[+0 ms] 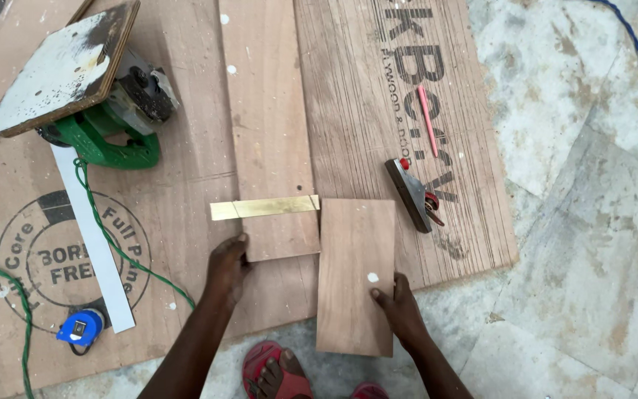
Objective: The person applies thin strips of edge banding to the vertical edges of a wooden cabinet frame. They use a utility knife to trim the banding flush with the wood surface and a small block to press it into place. The person repeatedly measures, cuts, and fits the banding along the edges.
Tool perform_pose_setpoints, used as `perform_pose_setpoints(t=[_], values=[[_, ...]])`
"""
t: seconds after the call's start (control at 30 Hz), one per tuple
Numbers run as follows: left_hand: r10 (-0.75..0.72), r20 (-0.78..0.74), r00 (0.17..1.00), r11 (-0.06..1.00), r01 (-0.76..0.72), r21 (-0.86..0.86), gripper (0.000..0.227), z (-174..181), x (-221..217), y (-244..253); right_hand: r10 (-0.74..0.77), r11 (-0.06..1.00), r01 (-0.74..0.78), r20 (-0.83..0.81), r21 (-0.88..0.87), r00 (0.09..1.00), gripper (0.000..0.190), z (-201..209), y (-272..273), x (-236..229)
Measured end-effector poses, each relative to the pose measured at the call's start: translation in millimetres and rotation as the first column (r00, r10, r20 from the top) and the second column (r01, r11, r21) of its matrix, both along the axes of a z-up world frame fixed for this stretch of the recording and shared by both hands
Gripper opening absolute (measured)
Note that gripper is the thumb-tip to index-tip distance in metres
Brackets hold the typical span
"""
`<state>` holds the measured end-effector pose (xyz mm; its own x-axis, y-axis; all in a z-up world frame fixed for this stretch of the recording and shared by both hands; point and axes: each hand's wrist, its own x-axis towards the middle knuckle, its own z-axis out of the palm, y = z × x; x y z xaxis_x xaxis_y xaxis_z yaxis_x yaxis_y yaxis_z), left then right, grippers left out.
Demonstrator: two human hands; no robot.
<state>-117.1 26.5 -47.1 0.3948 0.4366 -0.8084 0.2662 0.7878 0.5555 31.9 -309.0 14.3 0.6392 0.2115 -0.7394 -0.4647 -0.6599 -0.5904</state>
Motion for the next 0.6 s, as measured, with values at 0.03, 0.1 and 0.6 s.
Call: perform_pose_setpoints(t=[0.03,0.1,0.6], values=[[0.000,-0.013,1.000,1.000,0.000,0.007,0.034,5,-6,5,0.000,0.999,0.002,0.045,-0.044,0.999,0.059,0,7,2],[-0.002,-0.030,1.000,1.000,0.003,0.029,0.035,13,-8,13,0.015,0.994,0.001,0.150,-0.105,0.989,0.058,-2,29,11],[-0.303,-0.239,0.923,0.894,0.362,0.264,0.034,39,32,-12,0.677,0.734,-0.524,0.520,-0.431,0.521,0.097,7,103,28]])
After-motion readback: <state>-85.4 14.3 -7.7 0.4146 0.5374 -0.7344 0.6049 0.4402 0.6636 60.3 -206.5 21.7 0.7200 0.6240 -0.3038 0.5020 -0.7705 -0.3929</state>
